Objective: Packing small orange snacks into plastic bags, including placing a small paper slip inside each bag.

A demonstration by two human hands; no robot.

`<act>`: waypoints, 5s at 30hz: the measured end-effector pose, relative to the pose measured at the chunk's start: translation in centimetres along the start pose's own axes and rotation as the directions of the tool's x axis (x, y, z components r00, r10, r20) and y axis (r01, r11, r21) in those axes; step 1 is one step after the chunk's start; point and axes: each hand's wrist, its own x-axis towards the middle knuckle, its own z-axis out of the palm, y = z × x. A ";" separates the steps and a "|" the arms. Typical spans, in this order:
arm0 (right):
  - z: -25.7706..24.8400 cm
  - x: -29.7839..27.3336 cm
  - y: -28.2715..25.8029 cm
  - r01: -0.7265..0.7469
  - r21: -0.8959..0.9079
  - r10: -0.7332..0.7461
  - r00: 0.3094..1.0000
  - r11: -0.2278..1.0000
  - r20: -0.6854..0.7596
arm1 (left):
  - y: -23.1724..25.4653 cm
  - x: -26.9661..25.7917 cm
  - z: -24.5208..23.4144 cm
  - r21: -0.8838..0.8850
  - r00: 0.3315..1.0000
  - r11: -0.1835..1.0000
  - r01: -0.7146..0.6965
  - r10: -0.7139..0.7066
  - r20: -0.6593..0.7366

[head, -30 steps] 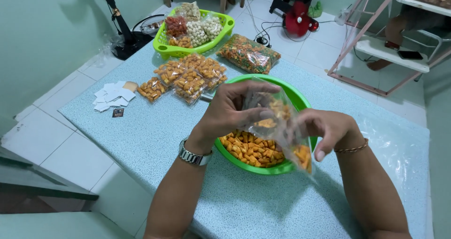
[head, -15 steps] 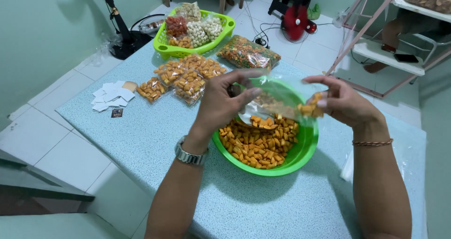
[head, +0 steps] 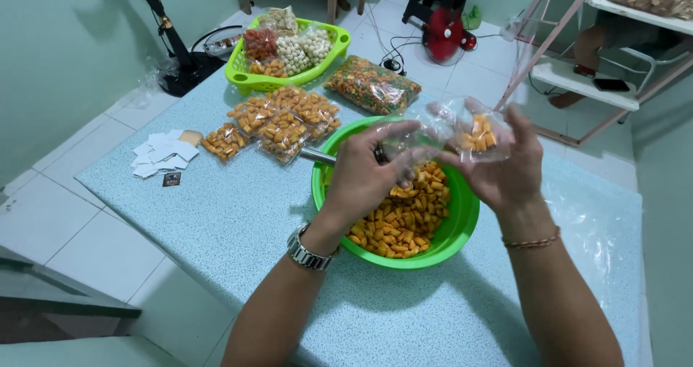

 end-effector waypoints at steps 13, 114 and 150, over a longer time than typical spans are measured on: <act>-15.7 -4.7 -2.4 0.018 -0.144 0.021 0.963 0.989 0.267 | -0.3 1.2 -1.2 0.178 0.930 0.982 -0.067 -0.004 0.368; -22.5 -6.6 3.7 -0.011 -0.262 0.007 1.000 0.965 -0.015 | -1.4 1.5 -4.0 0.962 0.953 0.059 -0.265 -0.136 0.271; -3.1 -0.1 0.2 0.604 -0.489 0.502 0.796 -0.629 0.339 | -4.5 -0.1 -7.3 0.951 0.992 0.308 -0.033 -0.109 0.070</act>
